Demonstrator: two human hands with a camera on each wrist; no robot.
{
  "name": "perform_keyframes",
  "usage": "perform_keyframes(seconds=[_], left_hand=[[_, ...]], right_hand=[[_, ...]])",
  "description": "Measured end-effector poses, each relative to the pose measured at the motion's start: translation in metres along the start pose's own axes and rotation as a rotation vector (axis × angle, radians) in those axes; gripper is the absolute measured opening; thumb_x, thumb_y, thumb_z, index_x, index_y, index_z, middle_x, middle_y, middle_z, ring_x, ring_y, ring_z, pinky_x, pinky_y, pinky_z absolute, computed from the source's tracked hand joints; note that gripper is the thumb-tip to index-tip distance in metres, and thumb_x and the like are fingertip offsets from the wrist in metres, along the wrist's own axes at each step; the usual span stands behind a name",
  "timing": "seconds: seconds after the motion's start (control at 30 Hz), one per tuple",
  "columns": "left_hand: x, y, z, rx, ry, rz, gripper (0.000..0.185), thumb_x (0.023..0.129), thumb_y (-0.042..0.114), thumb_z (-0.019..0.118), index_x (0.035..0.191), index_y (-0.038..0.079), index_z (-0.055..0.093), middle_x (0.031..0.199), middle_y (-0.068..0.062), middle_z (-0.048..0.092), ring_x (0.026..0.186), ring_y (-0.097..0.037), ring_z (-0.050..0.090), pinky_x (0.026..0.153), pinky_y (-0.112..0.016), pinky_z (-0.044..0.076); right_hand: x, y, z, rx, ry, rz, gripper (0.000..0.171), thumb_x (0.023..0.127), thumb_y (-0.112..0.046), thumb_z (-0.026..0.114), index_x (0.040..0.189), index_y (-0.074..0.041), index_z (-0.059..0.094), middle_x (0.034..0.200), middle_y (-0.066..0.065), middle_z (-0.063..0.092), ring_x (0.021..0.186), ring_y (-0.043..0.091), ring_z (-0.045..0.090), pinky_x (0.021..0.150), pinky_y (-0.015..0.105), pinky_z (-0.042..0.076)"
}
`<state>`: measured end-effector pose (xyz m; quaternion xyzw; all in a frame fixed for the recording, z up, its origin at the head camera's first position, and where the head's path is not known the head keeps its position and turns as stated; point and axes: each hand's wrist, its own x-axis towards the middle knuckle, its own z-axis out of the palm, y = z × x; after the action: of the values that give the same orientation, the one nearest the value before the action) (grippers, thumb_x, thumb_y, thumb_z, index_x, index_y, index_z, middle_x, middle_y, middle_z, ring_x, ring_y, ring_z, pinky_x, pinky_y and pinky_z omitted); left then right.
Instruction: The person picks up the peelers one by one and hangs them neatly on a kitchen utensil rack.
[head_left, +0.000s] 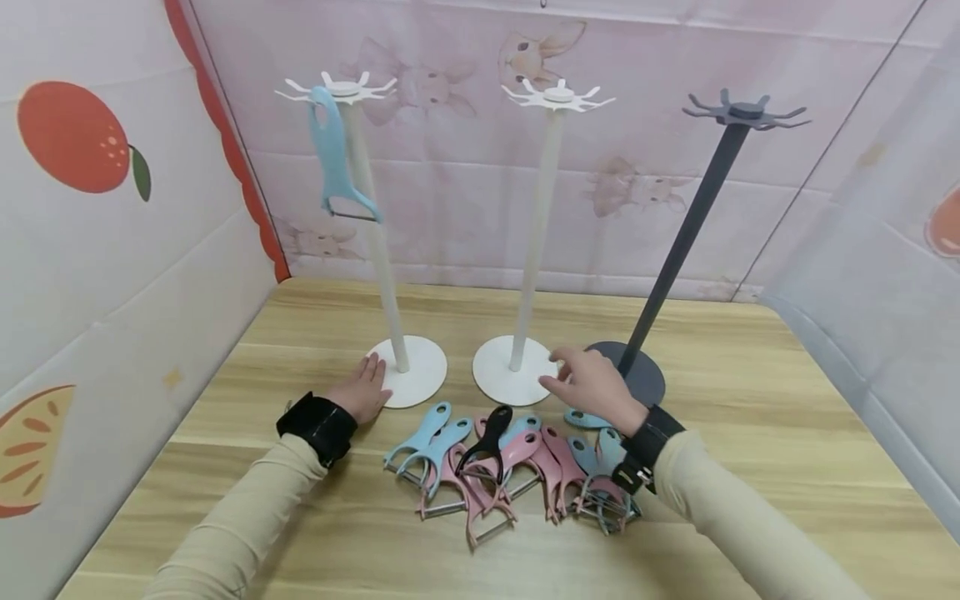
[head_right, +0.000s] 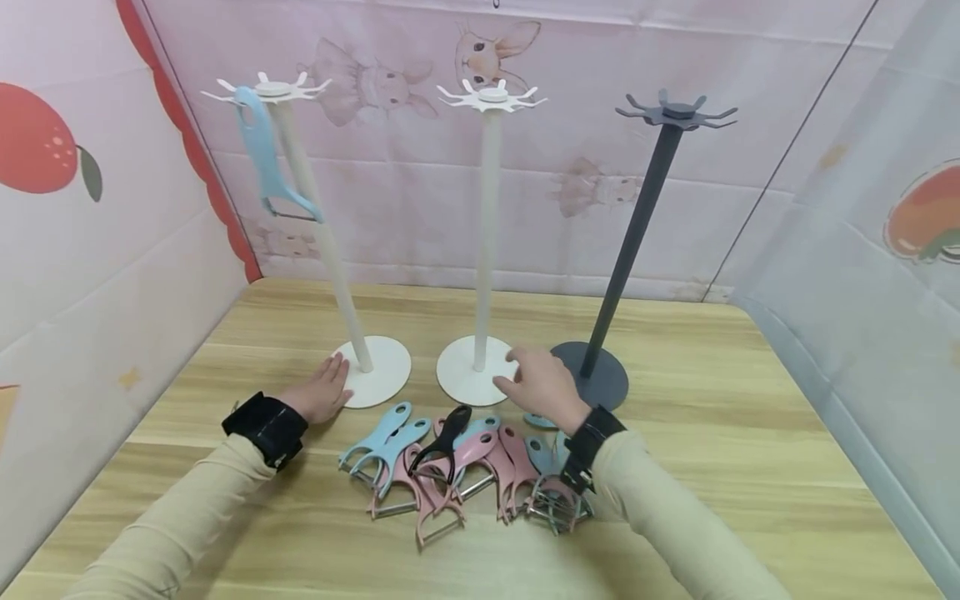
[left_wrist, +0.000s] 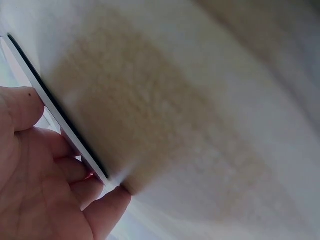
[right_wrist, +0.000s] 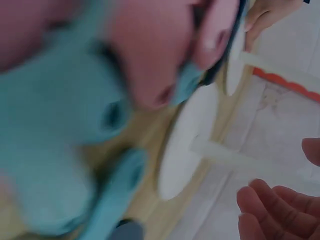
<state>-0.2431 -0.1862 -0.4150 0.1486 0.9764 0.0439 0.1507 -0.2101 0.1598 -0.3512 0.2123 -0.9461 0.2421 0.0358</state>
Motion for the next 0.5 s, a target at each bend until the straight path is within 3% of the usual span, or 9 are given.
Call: perform_keyframes(seconds=[0.23, 0.4, 0.5], left_hand=[[0.001, -0.003, 0.001, 0.002, 0.01, -0.002, 0.057, 0.098, 0.021, 0.035, 0.136, -0.018, 0.017, 0.143, -0.034, 0.008, 0.133, -0.043, 0.009, 0.108, -0.046, 0.015], [0.003, -0.002, 0.001, 0.007, 0.004, 0.001, 0.057, 0.098, 0.022, 0.034, 0.136, -0.018, 0.016, 0.144, -0.034, 0.008, 0.133, -0.042, 0.009, 0.108, -0.046, 0.014], [0.002, 0.0, 0.001, 0.009, -0.001, 0.0, 0.057, 0.098, 0.021, 0.035, 0.136, -0.018, 0.017, 0.143, -0.034, 0.008, 0.133, -0.043, 0.009, 0.108, -0.046, 0.014]], right_hand=[[-0.031, 0.045, -0.006, -0.047, -0.041, 0.094, 0.036, 0.083, -0.021, 0.064, 0.108, 0.005, 0.06, 0.07, 0.003, 0.063, 0.058, 0.011, 0.057, 0.051, 0.029, 0.046], [-0.048, 0.069, -0.008, -0.082, -0.074, 0.106, 0.034, 0.08, -0.013, 0.066, 0.105, 0.009, 0.06, 0.064, 0.001, 0.056, 0.053, 0.011, 0.049, 0.047, 0.026, 0.04], [-0.054, 0.078, -0.006, -0.144, -0.112, 0.082, 0.037, 0.074, -0.009, 0.067, 0.107, 0.007, 0.061, 0.073, 0.006, 0.054, 0.059, 0.015, 0.046, 0.048, 0.027, 0.038]])
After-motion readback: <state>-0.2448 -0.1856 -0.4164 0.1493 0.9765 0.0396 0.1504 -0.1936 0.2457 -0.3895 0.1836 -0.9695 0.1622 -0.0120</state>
